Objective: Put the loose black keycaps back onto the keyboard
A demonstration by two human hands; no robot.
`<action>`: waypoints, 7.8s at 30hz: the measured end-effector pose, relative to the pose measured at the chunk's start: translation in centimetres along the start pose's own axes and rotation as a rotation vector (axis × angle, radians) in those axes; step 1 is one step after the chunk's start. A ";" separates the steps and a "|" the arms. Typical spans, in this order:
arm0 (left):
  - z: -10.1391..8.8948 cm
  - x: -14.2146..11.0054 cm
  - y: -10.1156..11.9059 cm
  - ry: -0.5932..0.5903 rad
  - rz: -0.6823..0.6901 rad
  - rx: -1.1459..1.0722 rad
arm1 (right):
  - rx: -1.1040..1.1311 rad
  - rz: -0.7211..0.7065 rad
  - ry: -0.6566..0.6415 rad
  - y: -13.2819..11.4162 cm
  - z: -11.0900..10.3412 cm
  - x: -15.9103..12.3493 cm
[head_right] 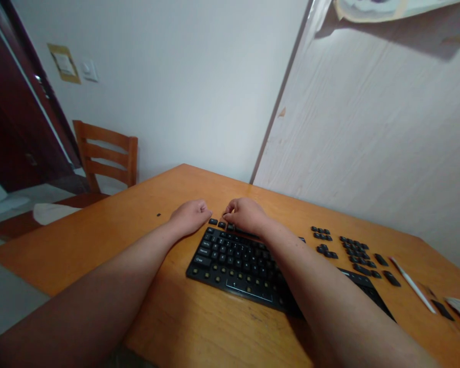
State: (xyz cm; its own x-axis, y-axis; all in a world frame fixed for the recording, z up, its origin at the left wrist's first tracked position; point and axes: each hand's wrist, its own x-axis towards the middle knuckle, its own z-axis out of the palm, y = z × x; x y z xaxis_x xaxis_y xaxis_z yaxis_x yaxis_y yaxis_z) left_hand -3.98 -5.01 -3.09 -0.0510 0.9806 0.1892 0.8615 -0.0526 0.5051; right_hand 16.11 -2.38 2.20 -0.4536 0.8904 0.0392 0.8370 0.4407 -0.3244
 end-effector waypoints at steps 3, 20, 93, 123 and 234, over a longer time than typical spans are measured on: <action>0.1 0.1 0.0 0.003 0.011 0.002 | 0.039 -0.039 -0.007 -0.5 -0.4 -2.5; 0.1 -0.1 0.0 0.024 0.013 -0.019 | 0.018 -0.129 -0.015 -4.1 0.8 -12.6; 0.1 -0.4 0.2 0.012 0.034 0.037 | -0.049 -0.084 -0.037 -6.2 2.3 -12.6; 0.4 -0.1 -0.2 0.040 0.047 -0.015 | -0.024 -0.125 -0.016 -5.0 -0.3 -13.8; 4.1 2.7 2.7 0.195 -0.178 -0.790 | -0.195 0.078 -0.068 0.5 -1.5 -0.7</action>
State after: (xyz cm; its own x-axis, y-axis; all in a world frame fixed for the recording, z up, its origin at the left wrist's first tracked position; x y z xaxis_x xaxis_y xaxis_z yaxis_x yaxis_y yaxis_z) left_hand 0.33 -1.73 -4.67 -0.3025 0.9402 0.1563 0.2274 -0.0880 0.9698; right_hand 17.32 -2.65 3.46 -0.3994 0.9157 -0.0445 0.9106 0.3907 -0.1348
